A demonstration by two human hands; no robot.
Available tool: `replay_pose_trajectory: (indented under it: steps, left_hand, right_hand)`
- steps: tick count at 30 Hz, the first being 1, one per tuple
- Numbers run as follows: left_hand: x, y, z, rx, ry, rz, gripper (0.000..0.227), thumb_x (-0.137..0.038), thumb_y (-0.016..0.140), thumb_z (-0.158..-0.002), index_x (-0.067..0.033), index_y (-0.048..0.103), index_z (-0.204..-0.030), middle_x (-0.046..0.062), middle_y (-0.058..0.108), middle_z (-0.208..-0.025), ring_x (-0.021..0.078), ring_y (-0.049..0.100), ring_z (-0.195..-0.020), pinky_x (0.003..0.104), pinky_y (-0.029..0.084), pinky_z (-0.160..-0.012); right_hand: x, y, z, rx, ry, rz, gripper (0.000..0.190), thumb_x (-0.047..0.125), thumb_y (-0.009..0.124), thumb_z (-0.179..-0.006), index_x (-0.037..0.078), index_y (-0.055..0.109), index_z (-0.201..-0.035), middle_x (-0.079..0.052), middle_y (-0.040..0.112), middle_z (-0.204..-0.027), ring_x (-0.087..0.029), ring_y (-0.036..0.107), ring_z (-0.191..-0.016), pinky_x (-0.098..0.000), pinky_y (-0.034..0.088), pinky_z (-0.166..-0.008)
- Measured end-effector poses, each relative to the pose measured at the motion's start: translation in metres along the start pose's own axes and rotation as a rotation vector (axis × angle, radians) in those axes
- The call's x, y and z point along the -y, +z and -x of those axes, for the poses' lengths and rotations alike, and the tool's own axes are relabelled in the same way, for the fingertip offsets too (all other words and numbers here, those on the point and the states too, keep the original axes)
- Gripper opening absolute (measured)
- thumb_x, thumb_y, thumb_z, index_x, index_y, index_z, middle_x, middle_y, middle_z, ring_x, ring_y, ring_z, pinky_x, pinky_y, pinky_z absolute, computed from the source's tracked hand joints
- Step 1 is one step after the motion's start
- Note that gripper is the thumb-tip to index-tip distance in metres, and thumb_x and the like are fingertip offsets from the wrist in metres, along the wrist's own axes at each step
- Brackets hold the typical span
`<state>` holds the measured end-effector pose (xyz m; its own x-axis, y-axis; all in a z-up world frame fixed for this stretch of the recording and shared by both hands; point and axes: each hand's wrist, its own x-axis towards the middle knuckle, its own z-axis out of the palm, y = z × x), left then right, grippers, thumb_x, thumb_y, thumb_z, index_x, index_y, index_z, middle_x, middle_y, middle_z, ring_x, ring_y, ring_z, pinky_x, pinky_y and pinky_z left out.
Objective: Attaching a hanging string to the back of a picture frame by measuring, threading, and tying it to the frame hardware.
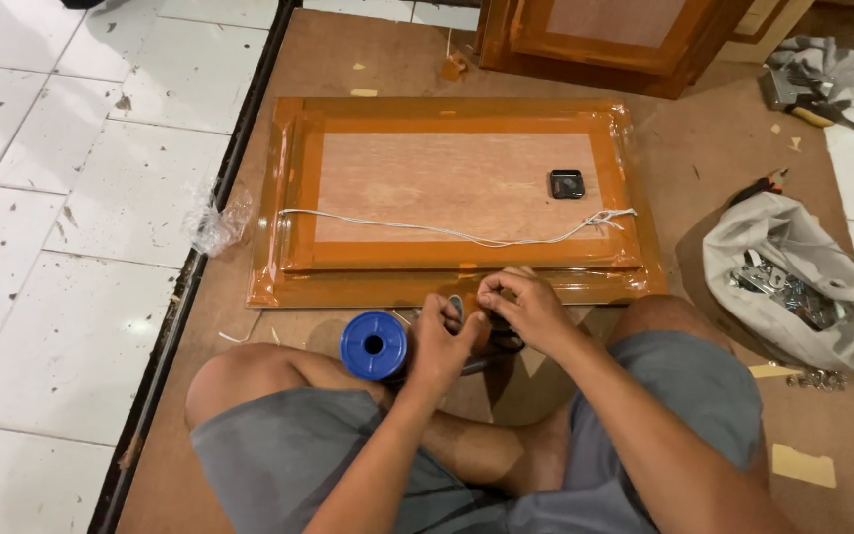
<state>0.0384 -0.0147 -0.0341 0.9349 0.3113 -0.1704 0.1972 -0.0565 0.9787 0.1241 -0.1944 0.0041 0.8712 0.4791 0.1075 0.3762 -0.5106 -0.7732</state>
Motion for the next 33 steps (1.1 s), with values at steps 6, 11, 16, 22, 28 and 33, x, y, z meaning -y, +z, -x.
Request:
replay_pose_trajectory:
  steps: [6, 11, 16, 22, 28, 33]
  left_hand:
    - [-0.003, -0.009, -0.004, 0.048, 0.032, -0.047, 0.056, -0.024, 0.095, -0.087, -0.0136, 0.055, -0.124, 0.007, 0.066, -0.107, 0.0279, 0.069, -0.097, 0.042, 0.054, -0.083]
    - [-0.006, -0.004, 0.001, 0.108, 0.287, 0.043, 0.026, -0.013, 0.090, -0.092, -0.0113, 0.074, -0.111, 0.014, 0.071, -0.118, 0.0368, 0.070, -0.124, 0.045, 0.052, -0.109]
    - [-0.007, -0.006, 0.001, 0.080, 0.267, 0.118, 0.016, -0.011, 0.088, -0.096, -0.0135, 0.088, -0.112, 0.009, 0.083, -0.118, 0.0250, 0.077, -0.121, 0.039, 0.055, -0.108]
    - [-0.032, -0.001, 0.010, 0.065, 0.253, 0.086, 0.036, -0.009, 0.089, -0.094, -0.0116, 0.086, -0.129, 0.015, 0.084, -0.126, 0.0291, 0.079, -0.120, 0.042, 0.060, -0.105]
    - [-0.083, 0.037, -0.004, 0.203, 0.147, 0.144, 0.030, -0.012, 0.089, -0.100, -0.0150, 0.086, -0.129, 0.010, 0.081, -0.128, 0.0148, 0.070, -0.079, 0.034, 0.062, -0.076]
    - [-0.086, 0.096, -0.031, 0.267, 0.192, 0.187, 0.034, -0.013, 0.095, -0.091, -0.0111, 0.089, -0.125, 0.012, 0.079, -0.131, 0.0118, 0.070, -0.094, 0.034, 0.064, -0.087]
  right_hand:
    - [0.010, -0.003, -0.004, 0.040, 0.101, -0.033, 0.011, 0.023, 0.080, -0.106, 0.015, 0.083, -0.111, -0.008, 0.080, -0.100, -0.032, 0.070, -0.099, -0.0435, 0.055, -0.091]
    - [0.001, 0.007, -0.005, 0.077, 0.208, -0.141, 0.016, 0.024, 0.075, -0.108, 0.012, 0.084, -0.116, -0.011, 0.080, -0.105, -0.028, 0.070, -0.098, -0.0438, 0.055, -0.089]
    - [0.001, 0.005, -0.007, 0.072, 0.212, -0.121, 0.019, 0.027, 0.076, -0.109, 0.012, 0.083, -0.117, -0.014, 0.079, -0.106, -0.033, 0.072, -0.100, -0.0445, 0.056, -0.090]
    - [0.012, -0.006, -0.008, 0.007, 0.293, -0.120, 0.025, 0.032, 0.075, -0.110, 0.012, 0.085, -0.121, -0.015, 0.075, -0.115, -0.033, 0.073, -0.112, -0.0444, 0.057, -0.097]
    - [-0.024, -0.098, -0.019, -0.199, 0.404, -0.208, 0.043, 0.045, 0.068, -0.112, 0.013, 0.080, -0.138, -0.021, 0.077, -0.133, -0.042, 0.069, -0.134, -0.0512, 0.052, -0.113]
    - [-0.160, -0.250, -0.022, -0.430, 0.565, 0.335, 0.048, 0.044, 0.061, -0.118, 0.010, 0.072, -0.150, -0.026, 0.075, -0.141, -0.046, 0.065, -0.140, -0.0589, 0.050, -0.117]
